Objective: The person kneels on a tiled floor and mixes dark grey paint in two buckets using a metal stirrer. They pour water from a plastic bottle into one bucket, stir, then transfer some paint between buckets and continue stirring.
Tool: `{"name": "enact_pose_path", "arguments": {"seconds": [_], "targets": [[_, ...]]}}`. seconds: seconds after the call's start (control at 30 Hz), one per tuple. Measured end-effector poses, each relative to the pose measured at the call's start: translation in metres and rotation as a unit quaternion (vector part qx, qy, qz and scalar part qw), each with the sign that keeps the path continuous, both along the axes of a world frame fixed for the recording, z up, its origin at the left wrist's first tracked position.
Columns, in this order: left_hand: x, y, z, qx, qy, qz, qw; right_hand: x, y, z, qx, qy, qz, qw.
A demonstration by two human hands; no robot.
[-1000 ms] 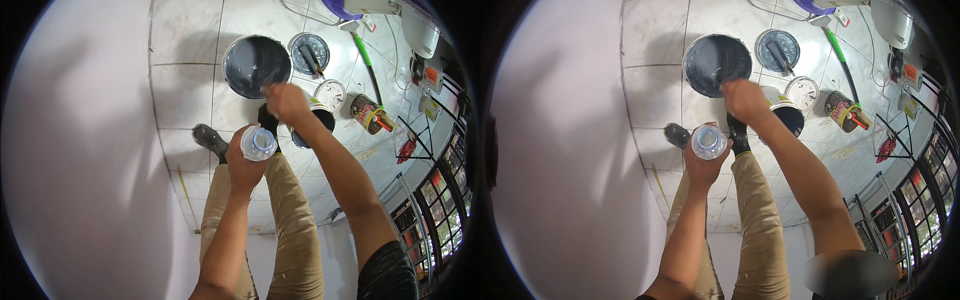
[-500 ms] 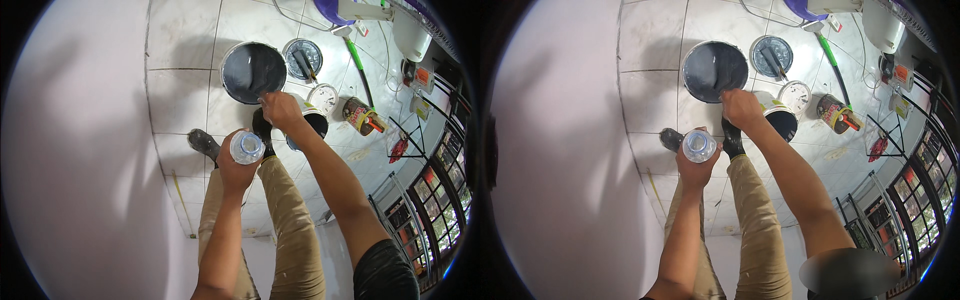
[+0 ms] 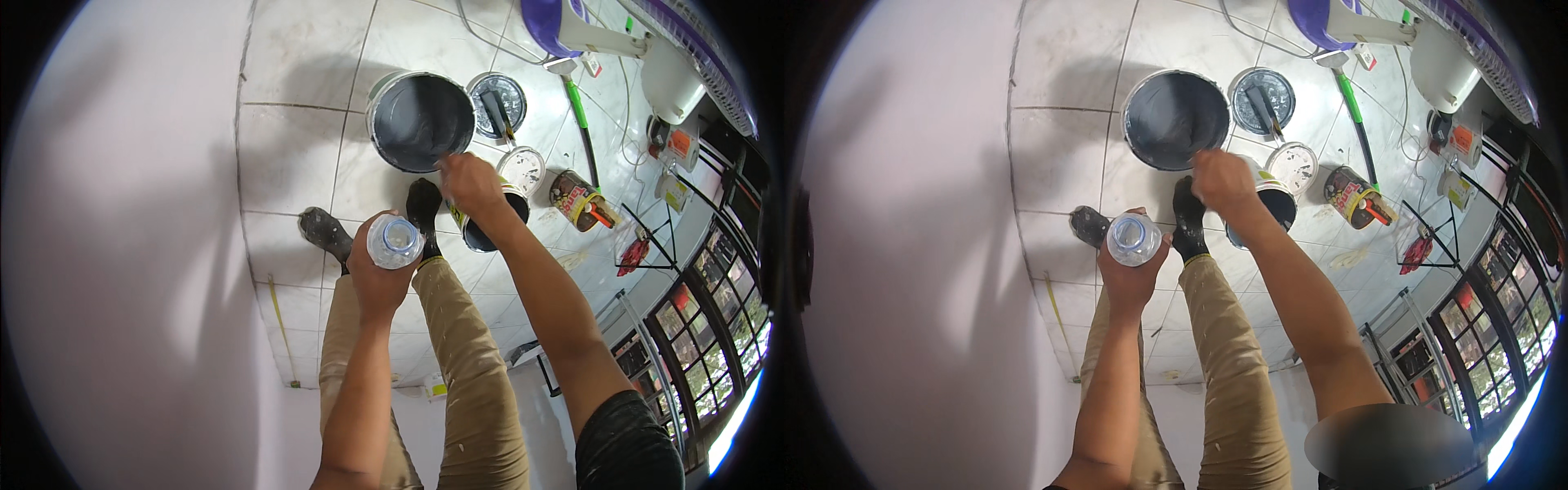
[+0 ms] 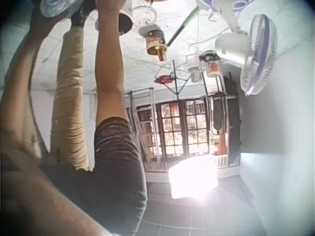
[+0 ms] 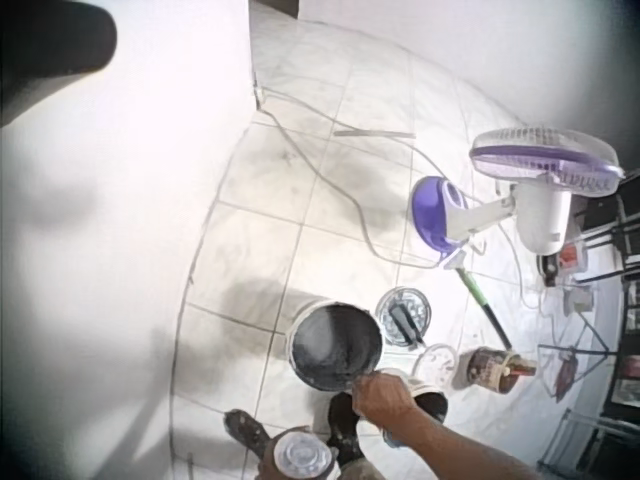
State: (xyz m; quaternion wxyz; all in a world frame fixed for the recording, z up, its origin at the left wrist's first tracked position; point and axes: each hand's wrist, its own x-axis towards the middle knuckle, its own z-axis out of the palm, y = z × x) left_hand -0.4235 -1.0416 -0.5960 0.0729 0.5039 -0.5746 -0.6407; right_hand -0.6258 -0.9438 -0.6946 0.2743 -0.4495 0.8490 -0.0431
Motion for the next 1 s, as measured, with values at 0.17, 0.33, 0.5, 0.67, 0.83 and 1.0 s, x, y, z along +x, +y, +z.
{"name": "enact_pose_path", "arguments": {"seconds": [0.17,0.33,0.5,0.67,0.83,1.0], "targets": [[0.004,-0.008,0.005,-0.011,-0.023,0.013,1.000,-0.042,-0.038,0.042,0.007,-0.022,-0.247,0.969],[0.007,-0.008,0.000,0.001,0.018,0.031,0.999,-0.001,-0.032,0.007,0.071,0.009,0.017,0.997],[0.013,-0.012,0.001,-0.011,-0.020,0.034,0.999,-0.060,-0.053,0.014,0.029,0.108,-0.077,0.991],[0.019,-0.019,0.004,0.008,-0.023,0.054,0.998,-0.002,-0.048,0.003,0.060,0.028,0.073,0.995],[0.031,-0.022,0.000,-0.010,-0.041,0.064,0.997,-0.056,-0.069,0.008,0.095,0.098,-0.086,0.987],[0.037,-0.026,-0.001,0.022,-0.011,0.092,0.995,-0.009,-0.033,-0.013,-0.009,0.046,0.070,0.996]]}}
